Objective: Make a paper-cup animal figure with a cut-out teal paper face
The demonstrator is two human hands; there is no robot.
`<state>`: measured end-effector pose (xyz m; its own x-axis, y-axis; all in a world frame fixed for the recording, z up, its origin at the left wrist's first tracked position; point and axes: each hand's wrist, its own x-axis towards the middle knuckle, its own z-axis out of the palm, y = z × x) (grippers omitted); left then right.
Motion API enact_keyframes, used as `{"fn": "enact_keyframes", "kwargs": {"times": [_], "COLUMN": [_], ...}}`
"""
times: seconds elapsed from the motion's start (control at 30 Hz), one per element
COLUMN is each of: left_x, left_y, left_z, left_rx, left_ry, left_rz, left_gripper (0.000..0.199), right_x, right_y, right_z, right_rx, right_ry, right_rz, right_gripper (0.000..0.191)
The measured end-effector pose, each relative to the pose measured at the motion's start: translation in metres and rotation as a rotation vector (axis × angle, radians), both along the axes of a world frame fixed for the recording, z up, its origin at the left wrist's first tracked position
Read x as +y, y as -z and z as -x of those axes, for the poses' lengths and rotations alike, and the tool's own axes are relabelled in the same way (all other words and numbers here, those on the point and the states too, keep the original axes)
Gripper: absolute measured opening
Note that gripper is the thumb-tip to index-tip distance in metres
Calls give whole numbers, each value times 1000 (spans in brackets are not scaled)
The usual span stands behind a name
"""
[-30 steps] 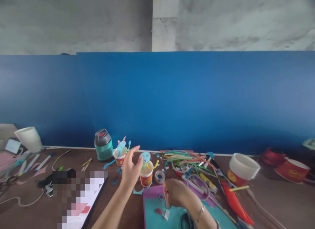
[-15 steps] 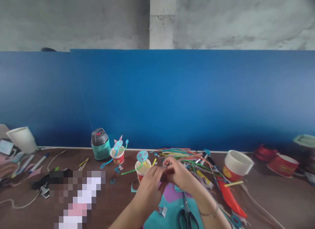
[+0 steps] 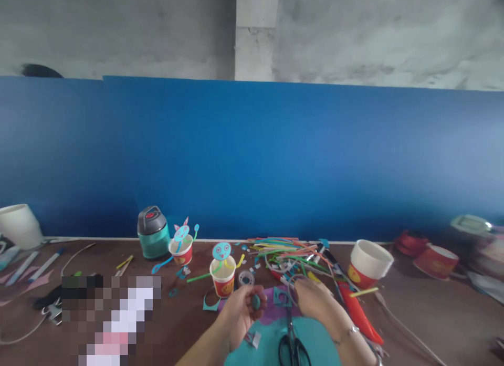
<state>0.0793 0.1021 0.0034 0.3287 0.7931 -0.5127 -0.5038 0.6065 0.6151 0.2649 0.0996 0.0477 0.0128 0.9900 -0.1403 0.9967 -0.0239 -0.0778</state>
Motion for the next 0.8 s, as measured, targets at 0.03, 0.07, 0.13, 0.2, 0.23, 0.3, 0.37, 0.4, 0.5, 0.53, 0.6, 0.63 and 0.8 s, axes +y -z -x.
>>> {"fn": "enact_keyframes", "kwargs": {"times": [0.03,0.07,0.13,0.2,0.23,0.3,0.37,0.4,0.5,0.53,0.6,0.63,0.8], "left_x": [1,1,4,6,7,9,9,8,2,0,-3,-4,-4], "left_y": [0,0,3,8,11,13,12,9,1,-2,-4,-4,-1], "left_z": [1,2,4,5,6,7,8,8,8,8,8,8,10], "left_rx": [-13,-25,-29,15,60,183,307,364,521,565,628,645,673], "left_ry": [7,7,-2,-1,4,2,-66,-113,-189,-182,-150,-136,-160], "left_rz": [8,-1,-43,-133,-204,-376,-587,-695,-913,-950,-1016,-1055,-1191], "left_gripper": [13,14,12,15,20,29,34,35,40,41,42,41,38], "right_x": [0,0,3,5,5,3,-1,-3,-9,-10,-11,-11,-11], "right_y": [3,4,2,-3,-6,-11,-14,-14,-11,-9,-6,-4,-2], "right_z": [0,0,0,1,3,10,20,25,38,40,41,41,38], "right_rx": [0,3,12,66,144,421,758,871,946,926,882,861,753], "right_ry": [-6,-13,-23,-38,-57,-122,-203,-235,-281,-288,-311,-335,-379], "right_rz": [-2,-7,-25,-76,-114,-189,-205,-188,-170,-187,-233,-248,-225], "right_gripper": [27,27,25,21,18,15,15,15,16,16,17,19,30]}}
